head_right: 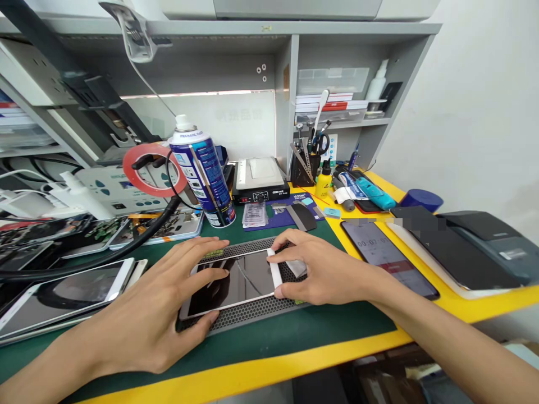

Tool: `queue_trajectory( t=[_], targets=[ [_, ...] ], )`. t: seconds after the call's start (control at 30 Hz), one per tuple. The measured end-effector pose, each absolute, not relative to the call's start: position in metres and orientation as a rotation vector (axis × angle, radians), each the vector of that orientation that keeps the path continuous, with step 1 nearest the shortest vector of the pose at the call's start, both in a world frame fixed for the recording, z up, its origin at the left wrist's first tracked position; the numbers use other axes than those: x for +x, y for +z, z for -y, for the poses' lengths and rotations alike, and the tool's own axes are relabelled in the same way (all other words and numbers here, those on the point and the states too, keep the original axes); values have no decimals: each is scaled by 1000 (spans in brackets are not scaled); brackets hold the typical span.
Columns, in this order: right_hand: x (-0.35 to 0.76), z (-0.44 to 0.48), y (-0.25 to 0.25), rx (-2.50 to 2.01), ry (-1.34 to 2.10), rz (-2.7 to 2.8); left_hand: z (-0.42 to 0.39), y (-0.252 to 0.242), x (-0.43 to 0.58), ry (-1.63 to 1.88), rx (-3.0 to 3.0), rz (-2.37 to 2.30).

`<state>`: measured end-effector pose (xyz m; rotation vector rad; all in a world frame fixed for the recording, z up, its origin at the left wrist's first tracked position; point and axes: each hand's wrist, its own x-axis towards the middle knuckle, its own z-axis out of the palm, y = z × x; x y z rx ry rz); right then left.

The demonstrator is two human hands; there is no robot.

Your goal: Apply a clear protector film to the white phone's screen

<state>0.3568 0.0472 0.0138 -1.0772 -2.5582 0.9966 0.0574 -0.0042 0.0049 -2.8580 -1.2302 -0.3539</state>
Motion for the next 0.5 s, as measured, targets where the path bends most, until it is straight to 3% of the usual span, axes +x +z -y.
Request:
queue_trajectory(
  t=[0.5],
  targets=[
    [357,-49,10,-1038,996,2539,4,5,58,-355,-2864,1227]
  ],
)
